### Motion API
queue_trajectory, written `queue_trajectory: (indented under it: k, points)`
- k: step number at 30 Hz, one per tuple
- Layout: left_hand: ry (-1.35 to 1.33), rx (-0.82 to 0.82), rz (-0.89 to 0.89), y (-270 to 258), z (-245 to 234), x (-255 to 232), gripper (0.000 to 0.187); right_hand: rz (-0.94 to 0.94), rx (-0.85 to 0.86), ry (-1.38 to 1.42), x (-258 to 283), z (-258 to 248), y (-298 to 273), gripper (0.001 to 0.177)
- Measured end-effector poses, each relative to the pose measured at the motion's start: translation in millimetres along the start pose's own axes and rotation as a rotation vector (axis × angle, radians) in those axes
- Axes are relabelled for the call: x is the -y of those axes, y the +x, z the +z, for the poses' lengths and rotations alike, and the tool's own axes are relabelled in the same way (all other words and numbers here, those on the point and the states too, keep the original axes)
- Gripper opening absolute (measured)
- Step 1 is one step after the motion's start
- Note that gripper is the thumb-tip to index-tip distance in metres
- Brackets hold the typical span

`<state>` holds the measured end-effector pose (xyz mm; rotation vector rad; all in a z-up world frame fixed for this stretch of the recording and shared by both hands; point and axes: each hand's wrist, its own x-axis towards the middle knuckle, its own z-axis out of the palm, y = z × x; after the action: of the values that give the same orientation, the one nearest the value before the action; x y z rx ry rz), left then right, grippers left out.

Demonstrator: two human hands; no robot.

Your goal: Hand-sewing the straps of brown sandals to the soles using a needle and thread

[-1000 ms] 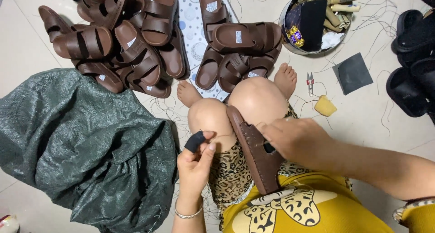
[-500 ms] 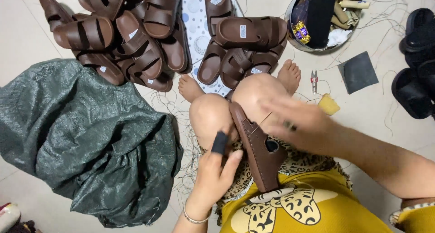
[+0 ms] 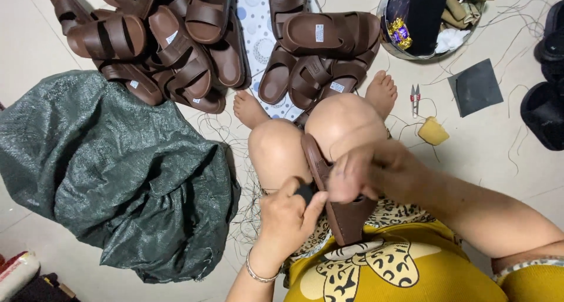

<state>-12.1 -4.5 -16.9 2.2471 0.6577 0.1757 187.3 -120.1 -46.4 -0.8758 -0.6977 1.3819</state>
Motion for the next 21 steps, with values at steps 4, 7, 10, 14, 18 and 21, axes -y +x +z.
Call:
queue_trajectory:
  k: [4,7,10,14,18,21]
  points:
    - [-0.396,0.149,-0.078,-25,5,11,0.040,0.180,-0.064,-0.087,0,-24,1,0.039]
    - [-0.723,0.298,-0.287,-48,4,37,0.041,0.204,0.067,-0.385,21,-46,1,0.044]
    - [-1.390,0.433,-0.514,-59,-17,73,0.023,0.160,-0.317,-0.836,41,-70,-4,0.019]
    - [-0.427,-0.391,-0.595,-28,-47,69,0.021,0.168,-0.202,-1.236,51,-40,-19,0.041]
    - [-0.202,-0.199,-0.005,14,-30,28,0.057,0.242,0.164,-1.214,62,-4,-2,0.040]
    - [-0.056,0.051,0.099,23,-18,32,0.084,0.185,0.236,-1.318,50,-8,-8,0.055]
